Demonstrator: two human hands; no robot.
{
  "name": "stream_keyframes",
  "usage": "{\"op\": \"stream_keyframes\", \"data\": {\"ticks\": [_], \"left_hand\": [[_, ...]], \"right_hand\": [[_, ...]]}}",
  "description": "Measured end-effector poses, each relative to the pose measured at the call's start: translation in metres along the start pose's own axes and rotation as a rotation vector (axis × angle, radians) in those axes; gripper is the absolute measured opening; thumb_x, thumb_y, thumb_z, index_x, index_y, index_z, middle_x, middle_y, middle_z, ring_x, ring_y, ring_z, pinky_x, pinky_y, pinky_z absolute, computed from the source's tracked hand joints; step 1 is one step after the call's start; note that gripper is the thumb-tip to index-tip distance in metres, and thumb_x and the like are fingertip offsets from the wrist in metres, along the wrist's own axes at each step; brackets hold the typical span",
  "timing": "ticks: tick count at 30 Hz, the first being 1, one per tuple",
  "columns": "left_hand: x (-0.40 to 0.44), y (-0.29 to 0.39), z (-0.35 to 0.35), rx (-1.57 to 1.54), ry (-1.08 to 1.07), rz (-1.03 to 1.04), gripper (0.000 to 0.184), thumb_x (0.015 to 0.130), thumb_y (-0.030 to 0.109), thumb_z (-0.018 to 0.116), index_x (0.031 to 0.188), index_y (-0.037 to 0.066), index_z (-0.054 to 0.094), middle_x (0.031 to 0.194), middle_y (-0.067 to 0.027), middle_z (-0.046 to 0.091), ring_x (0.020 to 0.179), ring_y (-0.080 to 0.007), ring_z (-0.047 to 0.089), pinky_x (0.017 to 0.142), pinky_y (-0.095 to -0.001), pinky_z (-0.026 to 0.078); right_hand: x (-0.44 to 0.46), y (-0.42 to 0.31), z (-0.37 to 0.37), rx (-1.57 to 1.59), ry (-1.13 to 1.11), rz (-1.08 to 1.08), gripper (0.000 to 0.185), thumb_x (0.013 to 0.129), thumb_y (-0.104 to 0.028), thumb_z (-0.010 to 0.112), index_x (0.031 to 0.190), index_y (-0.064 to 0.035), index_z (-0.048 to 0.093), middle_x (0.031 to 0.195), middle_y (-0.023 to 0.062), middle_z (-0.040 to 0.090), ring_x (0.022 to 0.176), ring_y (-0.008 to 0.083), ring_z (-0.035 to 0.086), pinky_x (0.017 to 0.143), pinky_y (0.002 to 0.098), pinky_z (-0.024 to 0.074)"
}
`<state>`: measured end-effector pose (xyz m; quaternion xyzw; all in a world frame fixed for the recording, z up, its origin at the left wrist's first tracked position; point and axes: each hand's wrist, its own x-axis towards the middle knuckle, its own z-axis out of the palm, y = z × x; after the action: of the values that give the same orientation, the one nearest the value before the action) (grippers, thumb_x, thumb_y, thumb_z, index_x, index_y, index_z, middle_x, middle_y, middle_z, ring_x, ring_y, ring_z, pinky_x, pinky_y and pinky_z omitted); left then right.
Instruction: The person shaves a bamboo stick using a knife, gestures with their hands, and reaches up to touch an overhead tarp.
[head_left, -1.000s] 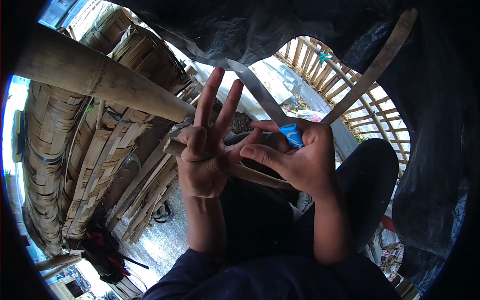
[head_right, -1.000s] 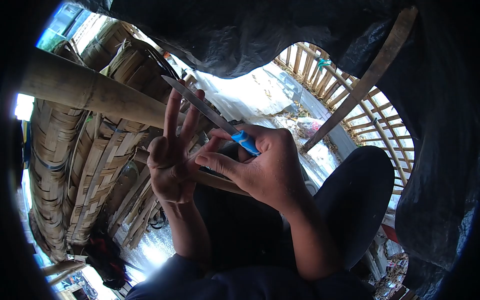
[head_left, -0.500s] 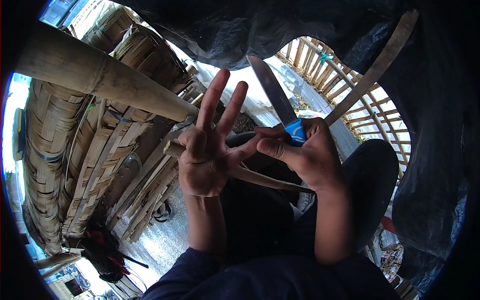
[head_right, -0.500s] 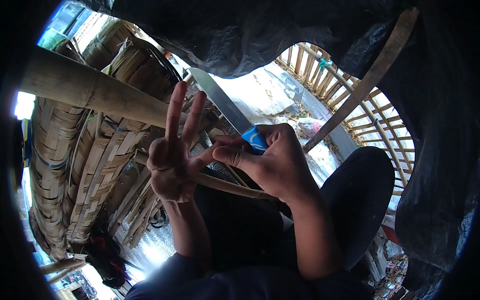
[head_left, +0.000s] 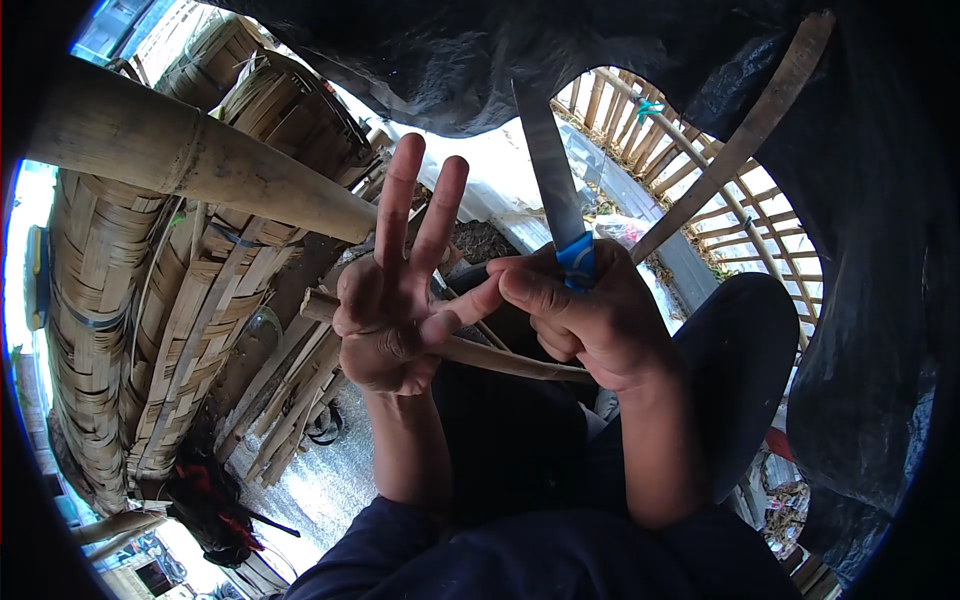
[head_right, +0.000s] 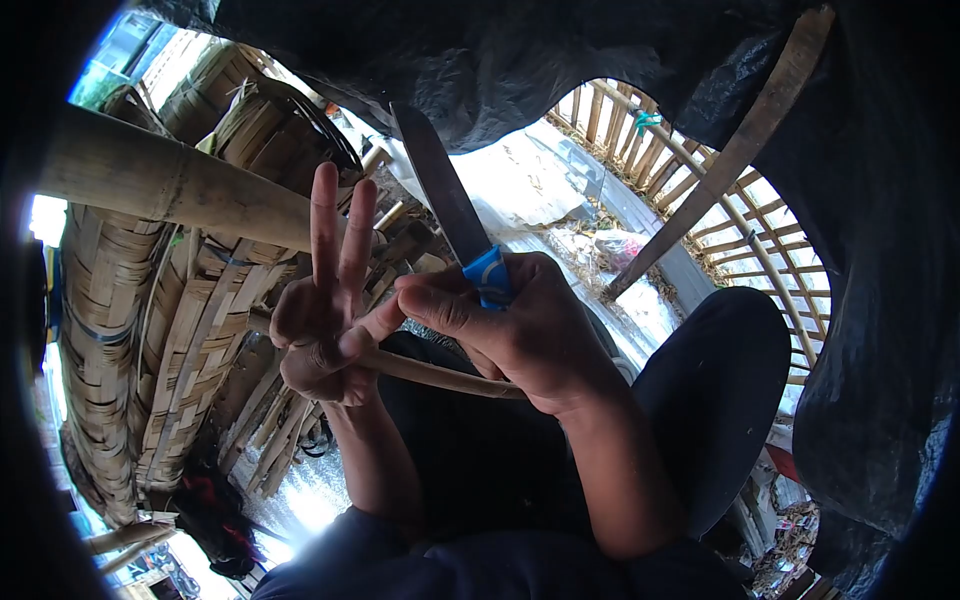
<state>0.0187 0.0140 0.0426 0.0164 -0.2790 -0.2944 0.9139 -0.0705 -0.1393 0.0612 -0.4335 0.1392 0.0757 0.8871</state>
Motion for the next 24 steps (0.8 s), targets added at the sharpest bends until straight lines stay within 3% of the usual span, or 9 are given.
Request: {"op": "stream_keyframes", "data": {"ticks": [5, 7, 10, 21, 23, 24], "left_hand": [[-0.001, 0.002, -0.003, 0.067, 0.016, -0.02, 0.047, 0.071, -0.033, 0.04, 0.078, 0.006, 0.065, 0.155, -0.0106, -0.019, 0.14, -0.037, -0.019, 0.1, -0.0668, 0.039], [0.0, 0.005, -0.008, 0.096, -0.08, -0.055, 0.051, 0.072, -0.033, 0.042, 0.092, 0.006, 0.069, 0.155, -0.0107, -0.019, 0.14, -0.0371, -0.019, 0.1, -0.066, 0.039], [0.001, 0.006, -0.007, 0.113, -0.067, -0.067, 0.054, 0.073, -0.032, 0.043, 0.1, 0.006, 0.069, 0.155, -0.0109, -0.02, 0.139, -0.0372, -0.019, 0.101, -0.065, 0.039], [0.001, 0.008, -0.013, 0.267, -0.067, -0.065, 0.054, 0.077, -0.028, 0.049, 0.106, 0.013, 0.069, 0.155, -0.0139, -0.017, 0.141, -0.0394, -0.011, 0.096, -0.0605, 0.046], [0.001, 0.009, -0.014, 0.329, -0.099, -0.062, 0.057, 0.077, -0.027, 0.05, 0.108, 0.016, 0.069, 0.155, -0.015, -0.015, 0.141, -0.0402, -0.009, 0.095, -0.0599, 0.047], [0.001, 0.008, -0.012, 0.363, -0.067, -0.065, 0.059, 0.077, -0.027, 0.05, 0.11, 0.018, 0.069, 0.155, -0.0158, -0.013, 0.141, -0.0409, -0.007, 0.095, -0.0591, 0.048]], "right_hand": [[0.0, 0.002, 0.002, -0.026, -0.008, -0.011, 0.02, 0.084, -0.024, 0.074, 0.091, -0.0052, 0.073, 0.063, -0.0017, 0.062, 0.041, -0.001, 0.037, 0.039, 0.0186, 0.0211], [0.001, 0.002, 0.002, -0.029, -0.007, -0.016, 0.02, 0.084, -0.024, 0.074, 0.091, -0.0053, 0.073, 0.063, -0.0018, 0.062, 0.041, -0.001, 0.038, 0.039, 0.0185, 0.0216], [0.001, 0.001, 0.001, -0.021, -0.01, -0.019, 0.02, 0.084, -0.025, 0.074, 0.091, -0.0055, 0.073, 0.063, -0.002, 0.062, 0.042, -0.0009, 0.039, 0.039, 0.0183, 0.0222], [-0.001, -0.003, 0.007, -0.132, 0.032, -0.09, 0.021, 0.084, -0.025, 0.074, 0.09, -0.0051, 0.074, 0.064, -0.0038, 0.061, 0.051, -0.0002, 0.046, 0.047, 0.0185, 0.0306], [0.0, 0.0, 0.007, -0.267, 0.088, -0.189, 0.018, 0.084, -0.013, 0.073, 0.096, -0.001, 0.072, 0.059, -0.0021, 0.061, 0.045, -0.0004, 0.041, 0.042, 0.0182, 0.0266], [0.002, 0.002, 0.005, -0.267, 0.088, -0.189, 0.018, 0.084, -0.013, 0.073, 0.096, -0.001, 0.072, 0.059, -0.0021, 0.061, 0.045, -0.0004, 0.041, 0.042, 0.0182, 0.0266]]}}
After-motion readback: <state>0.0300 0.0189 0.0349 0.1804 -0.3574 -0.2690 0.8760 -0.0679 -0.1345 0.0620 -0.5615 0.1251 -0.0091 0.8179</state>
